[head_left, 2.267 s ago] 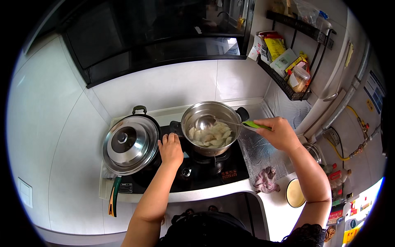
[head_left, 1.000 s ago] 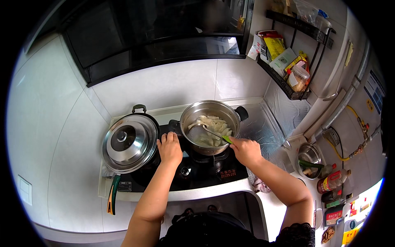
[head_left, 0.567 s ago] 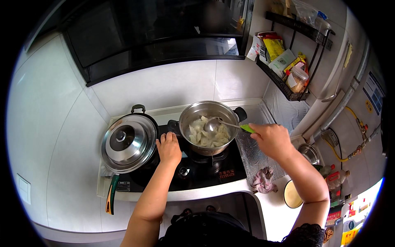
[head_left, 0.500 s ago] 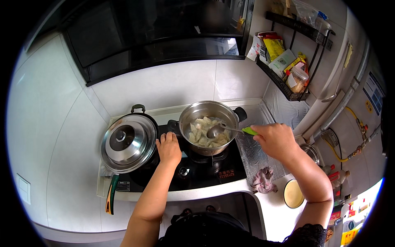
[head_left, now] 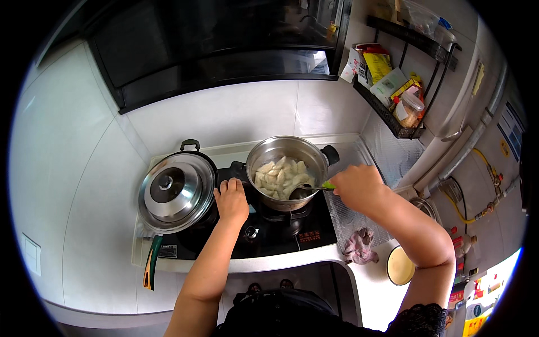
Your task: The person wipes the kitchen counter with a cloth, then moves to the stove to cook dumplings in a pot of boiling water. They use a slotted spoon to stir the dumplings and adjust the stove's heat control knob.
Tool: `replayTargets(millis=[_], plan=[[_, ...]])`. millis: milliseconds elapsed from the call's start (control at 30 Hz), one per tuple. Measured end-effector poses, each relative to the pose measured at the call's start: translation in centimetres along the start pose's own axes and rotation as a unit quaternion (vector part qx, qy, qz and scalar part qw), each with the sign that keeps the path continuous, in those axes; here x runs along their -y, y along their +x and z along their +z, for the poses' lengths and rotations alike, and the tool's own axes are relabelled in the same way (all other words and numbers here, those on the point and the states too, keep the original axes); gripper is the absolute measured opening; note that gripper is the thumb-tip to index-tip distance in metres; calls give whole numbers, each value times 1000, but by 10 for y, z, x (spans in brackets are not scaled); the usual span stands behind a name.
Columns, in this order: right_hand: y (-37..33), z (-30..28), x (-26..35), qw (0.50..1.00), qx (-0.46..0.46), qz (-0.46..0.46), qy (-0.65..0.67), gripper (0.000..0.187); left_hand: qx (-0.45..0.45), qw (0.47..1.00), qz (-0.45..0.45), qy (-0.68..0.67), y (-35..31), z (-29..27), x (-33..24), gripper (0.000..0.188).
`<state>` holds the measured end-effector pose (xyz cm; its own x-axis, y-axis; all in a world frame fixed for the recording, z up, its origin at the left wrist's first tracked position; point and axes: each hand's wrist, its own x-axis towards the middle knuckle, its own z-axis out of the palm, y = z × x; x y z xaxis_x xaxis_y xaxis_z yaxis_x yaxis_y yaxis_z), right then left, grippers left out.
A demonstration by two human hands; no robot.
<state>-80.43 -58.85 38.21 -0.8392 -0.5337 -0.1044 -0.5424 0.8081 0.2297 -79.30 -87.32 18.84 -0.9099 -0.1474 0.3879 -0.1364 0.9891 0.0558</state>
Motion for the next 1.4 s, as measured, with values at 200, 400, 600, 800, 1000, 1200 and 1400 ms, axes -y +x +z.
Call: replayTargets(millis=[200, 400, 600, 800, 1000, 1200, 1400], plan=[[0, 23, -4, 999, -30, 5, 14, 14, 2, 1000, -4, 6, 0, 1, 0, 38], [0, 50, 0, 995, -89, 14, 41, 14, 27, 999, -10, -22, 0, -1, -2, 42], [6, 84, 7, 989, -126, 19, 71, 20, 7, 1000, -12, 11, -1, 0, -1, 38], [20, 128, 11, 988, -110, 61, 86, 32, 12, 1000, -8, 5, 1, 0, -1, 38], [13, 119, 7, 973, -179, 58, 132, 42, 9, 1000, -2, 15, 1, -3, -2, 38], [-14, 58, -12, 964, -202, 59, 160, 38, 7, 1000, -7, 21, 1, 0, 0, 37], [-36, 14, -29, 978, -116, 53, 165, 34, 12, 1000, -5, 16, 1, 0, 0, 38]])
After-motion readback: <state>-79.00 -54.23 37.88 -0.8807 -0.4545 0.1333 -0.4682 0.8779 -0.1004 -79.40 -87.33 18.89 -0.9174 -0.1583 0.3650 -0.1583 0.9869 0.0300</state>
